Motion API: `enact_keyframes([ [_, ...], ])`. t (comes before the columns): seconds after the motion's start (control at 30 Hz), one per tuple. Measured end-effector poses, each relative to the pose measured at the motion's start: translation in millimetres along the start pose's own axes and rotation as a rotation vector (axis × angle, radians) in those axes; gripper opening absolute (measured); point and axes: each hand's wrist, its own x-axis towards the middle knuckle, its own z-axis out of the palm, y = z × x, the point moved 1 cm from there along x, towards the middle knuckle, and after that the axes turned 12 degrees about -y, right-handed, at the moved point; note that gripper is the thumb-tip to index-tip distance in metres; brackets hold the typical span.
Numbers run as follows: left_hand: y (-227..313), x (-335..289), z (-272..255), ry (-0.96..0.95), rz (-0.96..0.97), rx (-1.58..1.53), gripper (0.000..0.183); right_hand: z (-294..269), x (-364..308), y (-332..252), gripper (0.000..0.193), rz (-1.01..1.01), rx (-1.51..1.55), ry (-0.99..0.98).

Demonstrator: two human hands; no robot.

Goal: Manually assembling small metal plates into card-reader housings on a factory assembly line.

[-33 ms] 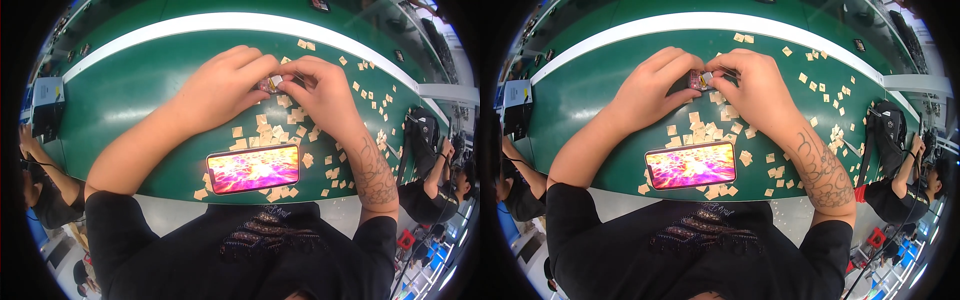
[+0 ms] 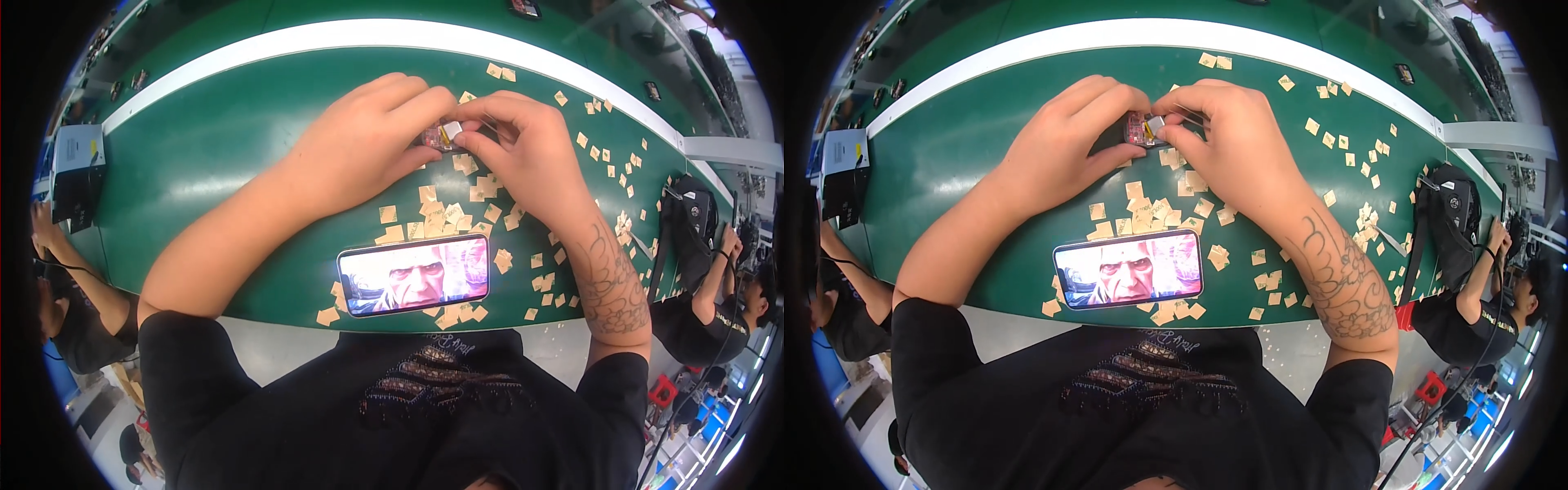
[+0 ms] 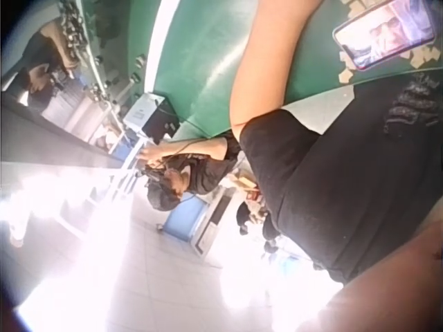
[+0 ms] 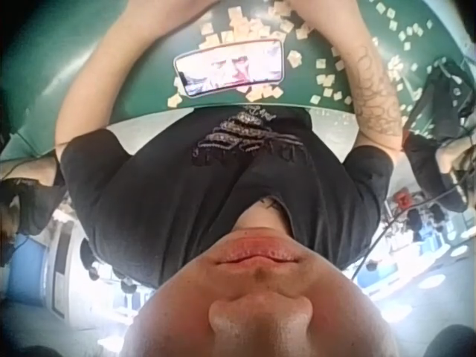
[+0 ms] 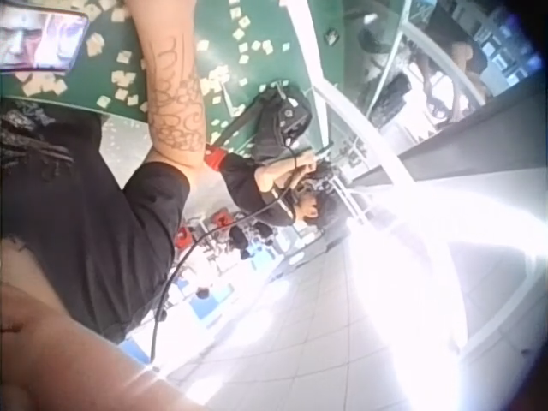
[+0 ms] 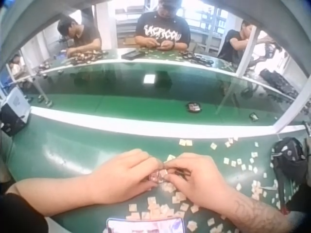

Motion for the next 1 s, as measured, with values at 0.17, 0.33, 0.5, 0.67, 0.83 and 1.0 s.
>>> enact_keyframes([
  [0.17,-0.8,-1.7,1.5,-0.004,-0.019,0.008,0.047,3.7,0.6,3.6,0.021,-0.032,0.021,0.035],
  [0.33,1.0,-2.8,3.9,0.006,-0.040,0.024,0.047,1.0,-3.0,-6.3,0.021,-0.019,-0.077,0.023],
  [0.5,3.2,-1.8,5.9,0.024,-0.047,0.027,0.047,4.5,-4.1,-9.6,0.019,-0.089,-0.167,0.074],
  [0.67,4.9,-1.4,6.0,0.045,-0.043,0.047,0.048,7.1,-2.9,-16.1,0.015,-0.061,-0.236,0.089],
  [0.83,6.2,-0.6,5.1,0.047,-0.045,0.053,0.048,8.6,0.3,-15.6,0.013,-0.067,-0.226,0.095],
  [1.0,10.2,-0.7,4.0,0.036,-0.045,0.073,0.048,9.5,5.5,-15.1,0.010,-0.046,-0.198,0.085],
])
